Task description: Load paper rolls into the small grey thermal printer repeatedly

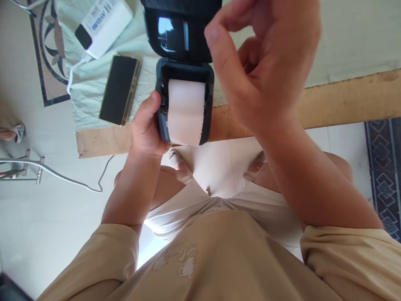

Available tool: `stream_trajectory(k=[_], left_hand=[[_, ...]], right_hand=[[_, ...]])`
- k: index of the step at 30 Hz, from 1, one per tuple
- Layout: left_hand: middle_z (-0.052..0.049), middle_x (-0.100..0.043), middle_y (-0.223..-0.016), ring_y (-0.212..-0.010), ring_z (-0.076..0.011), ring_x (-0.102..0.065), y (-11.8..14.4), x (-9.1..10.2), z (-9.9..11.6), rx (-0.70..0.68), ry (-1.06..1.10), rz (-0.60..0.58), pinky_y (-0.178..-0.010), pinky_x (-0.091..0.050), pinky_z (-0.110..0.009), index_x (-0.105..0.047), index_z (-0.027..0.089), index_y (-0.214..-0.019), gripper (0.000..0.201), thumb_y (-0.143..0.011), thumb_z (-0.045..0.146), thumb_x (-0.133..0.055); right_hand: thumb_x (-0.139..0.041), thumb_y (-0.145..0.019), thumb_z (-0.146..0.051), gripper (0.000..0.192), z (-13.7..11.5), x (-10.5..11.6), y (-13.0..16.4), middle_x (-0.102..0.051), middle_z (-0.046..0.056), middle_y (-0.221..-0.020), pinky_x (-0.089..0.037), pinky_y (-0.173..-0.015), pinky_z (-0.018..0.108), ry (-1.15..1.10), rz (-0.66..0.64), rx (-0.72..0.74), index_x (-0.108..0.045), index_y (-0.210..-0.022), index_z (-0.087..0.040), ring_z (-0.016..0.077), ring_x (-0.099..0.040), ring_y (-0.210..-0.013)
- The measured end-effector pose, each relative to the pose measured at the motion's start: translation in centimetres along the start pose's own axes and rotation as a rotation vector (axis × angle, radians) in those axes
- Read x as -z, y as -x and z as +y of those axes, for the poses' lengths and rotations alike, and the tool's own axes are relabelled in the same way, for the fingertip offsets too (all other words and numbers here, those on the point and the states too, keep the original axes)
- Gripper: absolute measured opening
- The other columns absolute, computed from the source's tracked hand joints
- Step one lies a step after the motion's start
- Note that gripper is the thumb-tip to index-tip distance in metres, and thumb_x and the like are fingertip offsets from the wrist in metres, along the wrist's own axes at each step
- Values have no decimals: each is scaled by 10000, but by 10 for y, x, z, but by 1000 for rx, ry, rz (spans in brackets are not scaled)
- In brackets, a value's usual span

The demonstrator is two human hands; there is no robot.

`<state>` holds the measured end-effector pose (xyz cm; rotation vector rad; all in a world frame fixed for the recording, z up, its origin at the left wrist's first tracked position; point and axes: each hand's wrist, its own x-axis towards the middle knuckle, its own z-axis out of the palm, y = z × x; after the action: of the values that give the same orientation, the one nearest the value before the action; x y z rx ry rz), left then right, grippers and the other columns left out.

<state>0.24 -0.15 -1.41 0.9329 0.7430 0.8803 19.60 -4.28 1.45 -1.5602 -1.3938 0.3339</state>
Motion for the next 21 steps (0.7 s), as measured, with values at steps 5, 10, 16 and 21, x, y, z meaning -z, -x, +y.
stream_trajectory(k=[5,10,16,21], left_hand=[[-66,-745,-993,-1218,-281,-693,3,-14,7,-40,-2,18,-861,-533,-315,-722,234,-983,192,-996,406,-636],[-57,-754,-1056,-1167,-260,-692,4,-12,8,-28,-15,-48,-728,-497,-290,-737,252,-1044,174,-1020,346,-593],[-60,-727,-887,-1190,-305,-672,4,-5,8,-23,-69,-79,-813,-539,-294,-756,254,-1008,182,-977,410,-666],[-51,-743,-917,-1306,-279,-668,1,-10,5,-48,1,35,-952,-558,-289,-726,219,-972,179,-1002,346,-604]], right_hand=[[-559,-950,-417,212,0,1,2,-748,0,-1045,-561,-806,458,410,-104,216,-654,-1092,-292,188,-648,-694],[-597,-913,-438,414,-24,0,2,-766,16,-1186,-499,-732,480,613,-434,68,-600,-1322,-374,380,-710,-1026],[-778,-774,-327,445,-21,2,-1,-757,4,-1023,-531,-804,479,407,-449,-3,-660,-1203,-344,285,-684,-847],[-701,-685,-227,363,-8,10,-8,-716,-13,-949,-406,-538,308,-195,-278,9,-691,-1044,-274,123,-595,-673]])
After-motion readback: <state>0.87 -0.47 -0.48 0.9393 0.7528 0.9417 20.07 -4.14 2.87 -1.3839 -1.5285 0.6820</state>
